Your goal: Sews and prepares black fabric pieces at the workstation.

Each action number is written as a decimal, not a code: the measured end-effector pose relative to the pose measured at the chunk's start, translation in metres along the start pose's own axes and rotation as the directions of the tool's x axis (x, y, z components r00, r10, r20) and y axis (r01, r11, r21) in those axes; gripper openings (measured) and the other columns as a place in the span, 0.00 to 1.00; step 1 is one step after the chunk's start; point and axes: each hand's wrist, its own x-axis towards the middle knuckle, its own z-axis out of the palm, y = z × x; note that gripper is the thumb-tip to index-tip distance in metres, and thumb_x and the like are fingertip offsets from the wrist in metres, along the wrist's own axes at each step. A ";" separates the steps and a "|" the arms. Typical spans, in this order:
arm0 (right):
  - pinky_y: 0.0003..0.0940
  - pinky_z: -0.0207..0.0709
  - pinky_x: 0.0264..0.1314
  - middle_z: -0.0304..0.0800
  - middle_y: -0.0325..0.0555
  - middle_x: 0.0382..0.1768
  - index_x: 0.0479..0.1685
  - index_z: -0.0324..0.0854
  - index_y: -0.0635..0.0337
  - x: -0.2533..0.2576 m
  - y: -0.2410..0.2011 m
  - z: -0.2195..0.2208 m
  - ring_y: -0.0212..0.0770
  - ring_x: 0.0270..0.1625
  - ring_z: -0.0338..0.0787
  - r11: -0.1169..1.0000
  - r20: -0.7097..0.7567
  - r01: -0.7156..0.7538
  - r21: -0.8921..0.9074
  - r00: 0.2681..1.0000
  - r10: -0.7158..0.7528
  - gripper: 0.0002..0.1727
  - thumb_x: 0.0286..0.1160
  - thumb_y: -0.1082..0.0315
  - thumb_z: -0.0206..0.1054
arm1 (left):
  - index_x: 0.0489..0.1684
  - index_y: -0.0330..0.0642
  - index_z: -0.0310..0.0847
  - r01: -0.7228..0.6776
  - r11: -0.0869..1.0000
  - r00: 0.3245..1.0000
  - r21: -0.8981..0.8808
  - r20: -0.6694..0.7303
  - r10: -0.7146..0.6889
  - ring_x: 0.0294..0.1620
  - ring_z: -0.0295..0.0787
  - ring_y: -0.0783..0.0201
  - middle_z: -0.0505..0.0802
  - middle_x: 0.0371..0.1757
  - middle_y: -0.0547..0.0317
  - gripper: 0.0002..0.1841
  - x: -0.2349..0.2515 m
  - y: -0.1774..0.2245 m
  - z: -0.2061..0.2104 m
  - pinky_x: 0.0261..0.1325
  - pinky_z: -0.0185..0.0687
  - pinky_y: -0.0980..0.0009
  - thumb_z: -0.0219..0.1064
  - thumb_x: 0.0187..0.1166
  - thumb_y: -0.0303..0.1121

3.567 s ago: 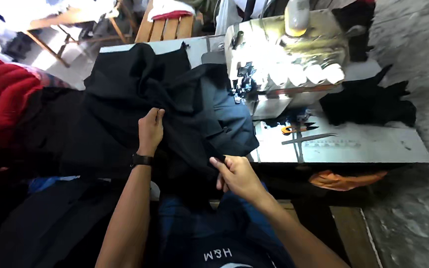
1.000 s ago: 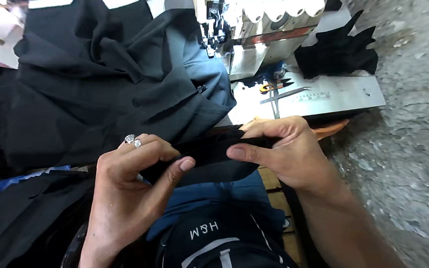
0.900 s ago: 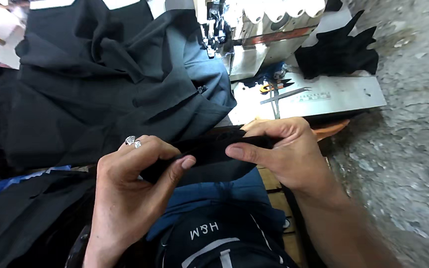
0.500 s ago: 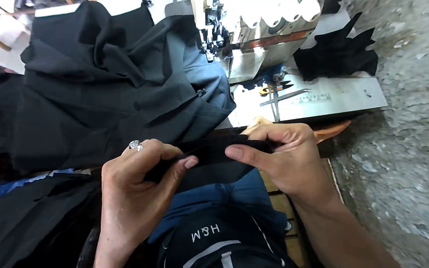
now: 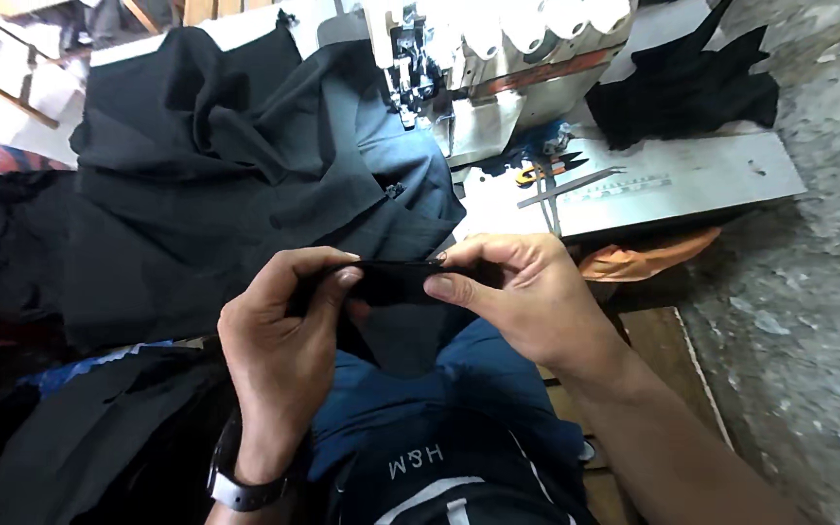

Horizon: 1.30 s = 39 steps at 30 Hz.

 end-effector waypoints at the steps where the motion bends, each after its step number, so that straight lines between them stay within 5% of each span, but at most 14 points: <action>1: 0.22 0.90 0.44 0.95 0.36 0.39 0.38 0.95 0.56 0.001 0.001 0.001 0.30 0.42 0.93 1.000 0.000 0.000 0.030 1.000 0.000 0.04 0.66 0.69 0.81 | 0.48 0.41 0.87 0.006 1.000 1.000 -0.011 0.004 -0.006 0.27 0.91 0.75 0.95 0.36 0.70 0.06 0.002 0.000 -0.001 0.29 0.91 0.79 0.71 0.79 0.24; 6: 0.21 0.88 0.37 0.95 0.40 0.31 0.43 0.94 0.60 0.010 0.005 -0.013 0.29 0.33 0.92 0.985 0.115 -0.104 0.138 0.989 0.088 0.09 0.64 0.74 0.81 | 0.50 0.40 0.88 0.011 1.000 0.999 0.024 0.042 -0.012 0.32 0.91 0.76 0.95 0.41 0.70 0.08 0.017 -0.001 -0.004 0.34 0.90 0.81 0.73 0.76 0.23; 9: 0.18 0.86 0.32 0.96 0.35 0.28 0.46 0.95 0.56 0.012 0.000 -0.029 0.25 0.28 0.90 0.972 0.223 -0.230 0.035 0.950 0.217 0.10 0.67 0.70 0.80 | 0.50 0.41 0.88 0.014 0.995 0.998 0.096 0.055 -0.019 0.32 0.89 0.79 0.94 0.41 0.72 0.07 0.029 -0.003 -0.004 0.34 0.88 0.83 0.72 0.78 0.25; 14: 0.16 0.82 0.26 0.93 0.30 0.22 0.29 0.96 0.49 0.013 0.004 -0.035 0.21 0.24 0.88 0.977 0.125 -0.193 -0.088 0.971 0.203 0.06 0.61 0.59 0.85 | 0.50 0.41 0.88 0.029 0.992 0.998 0.120 0.053 -0.036 0.33 0.90 0.79 0.95 0.43 0.71 0.08 0.042 -0.008 0.001 0.34 0.88 0.82 0.74 0.76 0.25; 18: 0.17 0.84 0.27 0.94 0.31 0.23 0.29 0.96 0.49 0.017 0.010 -0.035 0.23 0.26 0.90 0.986 0.044 -0.148 -0.078 0.988 0.151 0.07 0.57 0.60 0.86 | 0.49 0.41 0.89 0.038 0.993 0.999 0.116 0.032 -0.042 0.32 0.90 0.79 0.95 0.42 0.71 0.09 0.051 -0.011 0.006 0.34 0.89 0.82 0.75 0.74 0.25; 22: 0.15 0.86 0.34 0.96 0.30 0.27 0.33 0.97 0.52 0.021 0.015 -0.031 0.21 0.31 0.91 0.992 0.039 -0.125 -0.014 0.991 0.126 0.05 0.68 0.62 0.81 | 0.50 0.43 0.88 0.010 0.987 0.999 0.163 0.049 -0.018 0.34 0.91 0.78 0.95 0.44 0.72 0.08 0.056 -0.017 0.003 0.35 0.90 0.81 0.73 0.77 0.27; 26: 0.15 0.86 0.37 0.95 0.31 0.30 0.35 0.95 0.55 0.037 0.016 -0.019 0.20 0.33 0.91 0.993 0.012 -0.070 0.097 0.998 0.070 0.06 0.72 0.64 0.78 | 0.51 0.51 0.88 -0.177 0.930 0.982 0.322 0.118 0.146 0.37 0.89 0.82 0.95 0.46 0.77 0.06 0.083 -0.011 -0.019 0.38 0.87 0.84 0.71 0.81 0.35; 29: 0.15 0.83 0.28 0.93 0.29 0.25 0.35 0.94 0.53 0.063 0.027 -0.016 0.21 0.26 0.88 0.998 -0.128 -0.047 0.042 0.990 0.052 0.04 0.69 0.64 0.80 | 0.51 0.37 0.88 -0.346 0.817 0.937 0.461 0.126 0.326 0.42 0.89 0.78 0.94 0.47 0.64 0.10 0.132 -0.018 -0.002 0.47 0.86 0.80 0.74 0.78 0.31; 34: 0.18 0.82 0.21 0.89 0.32 0.18 0.54 0.84 0.54 0.095 0.058 -0.033 0.26 0.18 0.86 0.973 -0.130 -0.212 0.093 0.966 0.223 0.19 0.65 0.67 0.82 | 0.46 0.36 0.87 -0.358 0.818 0.933 0.450 0.149 0.327 0.46 0.90 0.76 0.94 0.44 0.60 0.08 0.170 -0.069 0.052 0.51 0.85 0.79 0.75 0.77 0.30; 39: 0.18 0.84 0.23 0.90 0.32 0.19 0.39 0.90 0.56 0.098 0.066 -0.044 0.25 0.20 0.88 0.931 -0.020 -0.329 0.155 0.941 0.336 0.10 0.66 0.63 0.82 | 0.46 0.35 0.86 -0.312 0.875 0.950 0.370 0.132 0.283 0.48 0.93 0.75 0.96 0.44 0.59 0.09 0.167 -0.090 0.057 0.55 0.87 0.77 0.77 0.74 0.27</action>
